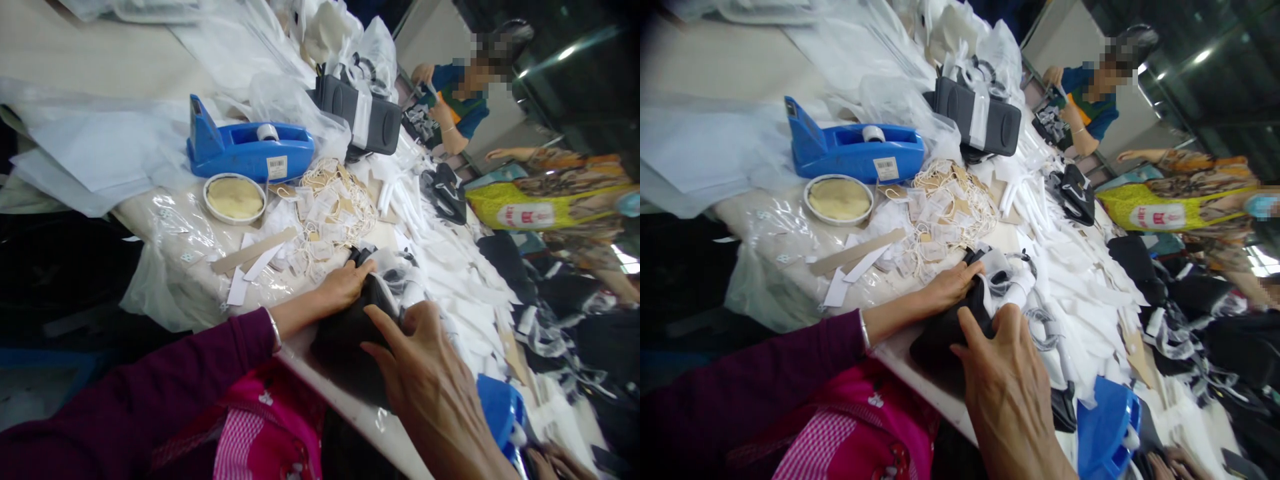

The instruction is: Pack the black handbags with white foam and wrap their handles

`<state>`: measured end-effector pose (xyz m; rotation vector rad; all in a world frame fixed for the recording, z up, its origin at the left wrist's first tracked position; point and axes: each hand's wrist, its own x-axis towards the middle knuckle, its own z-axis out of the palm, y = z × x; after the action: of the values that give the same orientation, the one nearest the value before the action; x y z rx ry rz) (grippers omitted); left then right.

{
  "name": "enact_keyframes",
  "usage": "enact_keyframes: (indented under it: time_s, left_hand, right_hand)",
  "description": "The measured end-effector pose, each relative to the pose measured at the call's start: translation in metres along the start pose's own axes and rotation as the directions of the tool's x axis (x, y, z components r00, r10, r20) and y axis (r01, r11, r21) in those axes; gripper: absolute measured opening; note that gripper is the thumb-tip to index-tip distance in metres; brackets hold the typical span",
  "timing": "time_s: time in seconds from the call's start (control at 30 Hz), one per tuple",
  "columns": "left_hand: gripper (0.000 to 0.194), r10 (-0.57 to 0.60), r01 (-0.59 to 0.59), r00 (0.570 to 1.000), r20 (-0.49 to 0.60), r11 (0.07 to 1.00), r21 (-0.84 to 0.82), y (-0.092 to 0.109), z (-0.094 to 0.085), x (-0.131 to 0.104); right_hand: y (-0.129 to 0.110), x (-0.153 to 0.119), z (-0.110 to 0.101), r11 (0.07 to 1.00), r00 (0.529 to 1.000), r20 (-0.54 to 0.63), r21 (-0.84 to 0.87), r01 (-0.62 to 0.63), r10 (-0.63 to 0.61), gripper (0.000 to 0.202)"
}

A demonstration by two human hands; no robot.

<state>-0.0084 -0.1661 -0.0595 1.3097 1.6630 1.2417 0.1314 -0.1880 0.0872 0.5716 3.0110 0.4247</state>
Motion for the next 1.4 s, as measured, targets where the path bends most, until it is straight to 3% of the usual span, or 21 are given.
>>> enact_keyframes:
  time_s: [0.13,0.27,0.4,0.53,0.63,0.73,0.93,1.03,1.2,1.27,1.33,1.4]
  left_hand:
    - [0.031,0.008,-0.008,1.000,0.011,0.997,0.073,-0.001,0.000,-0.001]
    - [0.033,0.010,-0.011,1.000,0.011,0.996,0.088,0.001,-0.003,-0.001]
    - [0.031,0.022,-0.025,0.999,0.043,0.997,0.074,0.000,-0.004,0.002]
    - [0.028,0.058,-0.061,0.998,0.036,0.994,0.087,-0.005,-0.003,0.004]
    - [0.027,0.075,-0.078,0.997,0.024,0.989,0.122,-0.008,-0.002,0.004]
    - [0.025,0.091,-0.092,0.996,0.009,0.987,0.132,-0.010,-0.001,0.003]
    - [0.019,0.139,-0.138,0.990,-0.006,0.984,0.112,-0.008,0.000,-0.002]
    - [0.017,0.149,-0.149,0.989,0.008,0.984,0.101,-0.007,-0.001,-0.004]
    - [0.025,0.244,-0.245,0.970,0.022,0.965,0.090,-0.006,-0.003,-0.006]
    - [0.030,0.205,-0.206,0.978,0.029,0.975,0.085,-0.004,-0.003,-0.007]
    - [0.037,0.153,-0.156,0.988,0.037,0.984,0.088,-0.002,-0.003,-0.009]
    - [0.042,0.129,-0.132,0.991,0.039,0.987,0.089,0.000,-0.002,-0.011]
  right_hand:
    - [-0.002,0.002,0.005,1.000,0.999,0.027,0.016,0.024,-0.025,0.021]
    - [-0.007,-0.005,0.003,0.997,0.998,-0.012,-0.027,0.066,-0.066,0.026]
    - [-0.013,-0.002,0.000,0.977,0.986,0.055,-0.137,0.166,-0.160,0.031]
    - [-0.012,0.012,0.005,0.930,0.909,0.211,0.012,0.367,-0.361,0.034]
    - [-0.010,0.020,0.008,0.905,0.874,0.238,0.069,0.420,-0.424,0.030]
    - [-0.009,0.023,0.011,0.903,0.878,0.212,0.087,0.421,-0.430,0.016]
    - [-0.003,0.018,0.028,0.880,0.882,0.037,0.089,0.466,-0.471,0.023]
    - [-0.001,0.015,0.031,0.869,0.872,0.005,0.088,0.487,-0.489,0.023]
    - [0.000,0.010,0.027,0.824,0.844,-0.042,0.196,0.532,-0.535,0.004]
    - [0.003,0.005,0.023,0.817,0.882,-0.161,0.333,0.471,-0.443,0.012]
    - [0.010,-0.003,0.021,0.840,0.925,-0.320,0.427,0.335,-0.206,0.022]
    - [0.020,-0.013,0.021,0.883,0.898,-0.437,0.443,0.155,0.062,0.035]
